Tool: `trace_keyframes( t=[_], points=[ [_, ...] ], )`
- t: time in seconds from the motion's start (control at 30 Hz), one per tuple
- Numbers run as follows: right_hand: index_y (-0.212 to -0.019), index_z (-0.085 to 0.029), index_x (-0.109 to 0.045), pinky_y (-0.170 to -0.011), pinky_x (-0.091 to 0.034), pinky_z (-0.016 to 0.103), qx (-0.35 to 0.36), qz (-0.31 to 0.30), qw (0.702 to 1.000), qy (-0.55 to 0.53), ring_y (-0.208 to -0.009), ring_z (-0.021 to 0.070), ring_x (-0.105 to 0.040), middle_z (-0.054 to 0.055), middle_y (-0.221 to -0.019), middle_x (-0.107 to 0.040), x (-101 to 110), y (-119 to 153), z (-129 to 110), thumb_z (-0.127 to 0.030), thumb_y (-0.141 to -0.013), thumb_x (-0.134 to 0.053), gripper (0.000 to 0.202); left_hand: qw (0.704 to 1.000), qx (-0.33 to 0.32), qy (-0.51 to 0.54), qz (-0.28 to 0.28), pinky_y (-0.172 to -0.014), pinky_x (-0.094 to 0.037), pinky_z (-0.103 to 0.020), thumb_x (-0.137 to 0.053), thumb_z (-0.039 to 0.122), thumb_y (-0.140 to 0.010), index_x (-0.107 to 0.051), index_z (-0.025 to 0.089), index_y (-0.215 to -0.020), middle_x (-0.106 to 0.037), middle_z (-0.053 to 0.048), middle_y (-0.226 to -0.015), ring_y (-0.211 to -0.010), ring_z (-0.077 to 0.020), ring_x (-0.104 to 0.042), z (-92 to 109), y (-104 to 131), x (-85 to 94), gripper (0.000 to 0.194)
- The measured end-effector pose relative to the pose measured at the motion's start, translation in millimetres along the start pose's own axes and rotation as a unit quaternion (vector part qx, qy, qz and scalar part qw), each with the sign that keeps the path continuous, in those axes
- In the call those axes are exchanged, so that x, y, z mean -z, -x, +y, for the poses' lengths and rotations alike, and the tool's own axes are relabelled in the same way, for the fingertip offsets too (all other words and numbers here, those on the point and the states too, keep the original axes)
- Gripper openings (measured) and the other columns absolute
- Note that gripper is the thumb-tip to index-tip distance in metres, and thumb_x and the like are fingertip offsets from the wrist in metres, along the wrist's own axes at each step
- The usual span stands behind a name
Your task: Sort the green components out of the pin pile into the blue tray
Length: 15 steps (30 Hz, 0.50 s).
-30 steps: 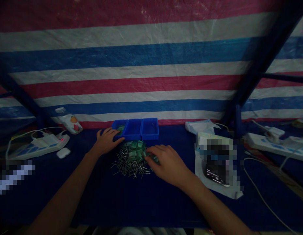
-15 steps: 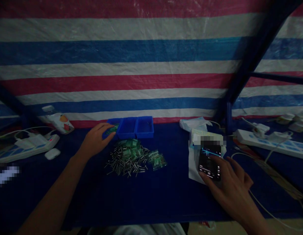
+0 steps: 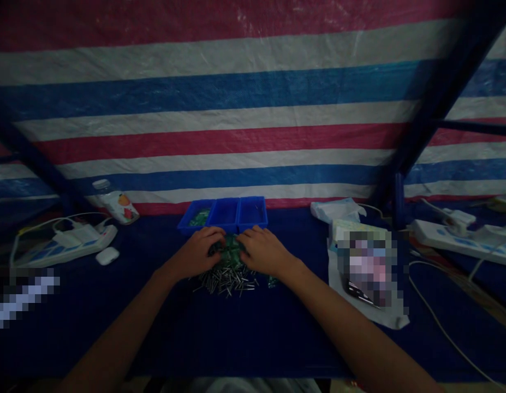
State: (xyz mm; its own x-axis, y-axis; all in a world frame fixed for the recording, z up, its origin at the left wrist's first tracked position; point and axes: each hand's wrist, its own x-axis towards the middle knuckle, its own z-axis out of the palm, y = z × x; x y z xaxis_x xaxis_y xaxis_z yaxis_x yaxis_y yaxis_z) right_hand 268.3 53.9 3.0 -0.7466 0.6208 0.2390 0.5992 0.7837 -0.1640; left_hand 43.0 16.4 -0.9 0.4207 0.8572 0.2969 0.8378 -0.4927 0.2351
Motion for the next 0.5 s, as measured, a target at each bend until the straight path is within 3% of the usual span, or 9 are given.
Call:
trace_keyframes(
  t=[0.2, 0.5],
  points=[
    [-0.124, -0.019, -0.067, -0.089, -0.044, 0.042, -0.041, 0.02, 0.999, -0.017, -0.11, 0.0273, -0.062, 0.011, -0.118, -0.074, -22.8, 0.4, -4.1, -0.034, -0.102, -0.045, 0.035, 1.0, 0.006, -0.008, -0.013, -0.101, -0.049, -0.049, -0.057, 0.011, -0.085, -0.069, 0.02, -0.086, -0.07, -0.007, -0.124, -0.114, -0.0274, -0.063, 2.3, -3.6, -7.1, 0.015],
    [-0.121, -0.022, -0.07, -0.088, -0.04, 0.04, -0.073, 0.055, 0.995, -0.05, -0.103, 0.0253, -0.063, 0.009, -0.107, -0.076, -29.6, -5.1, 3.3, -0.034, -0.098, -0.051, 0.032, 1.0, -0.023, -0.008, 0.002, -0.104, -0.05, -0.048, -0.052, 0.013, -0.09, -0.071, 0.019, -0.112, -0.072, -0.008, -0.125, -0.118, -0.026, -0.063, 1.5, -3.9, -14.0, 0.029]
  ],
)
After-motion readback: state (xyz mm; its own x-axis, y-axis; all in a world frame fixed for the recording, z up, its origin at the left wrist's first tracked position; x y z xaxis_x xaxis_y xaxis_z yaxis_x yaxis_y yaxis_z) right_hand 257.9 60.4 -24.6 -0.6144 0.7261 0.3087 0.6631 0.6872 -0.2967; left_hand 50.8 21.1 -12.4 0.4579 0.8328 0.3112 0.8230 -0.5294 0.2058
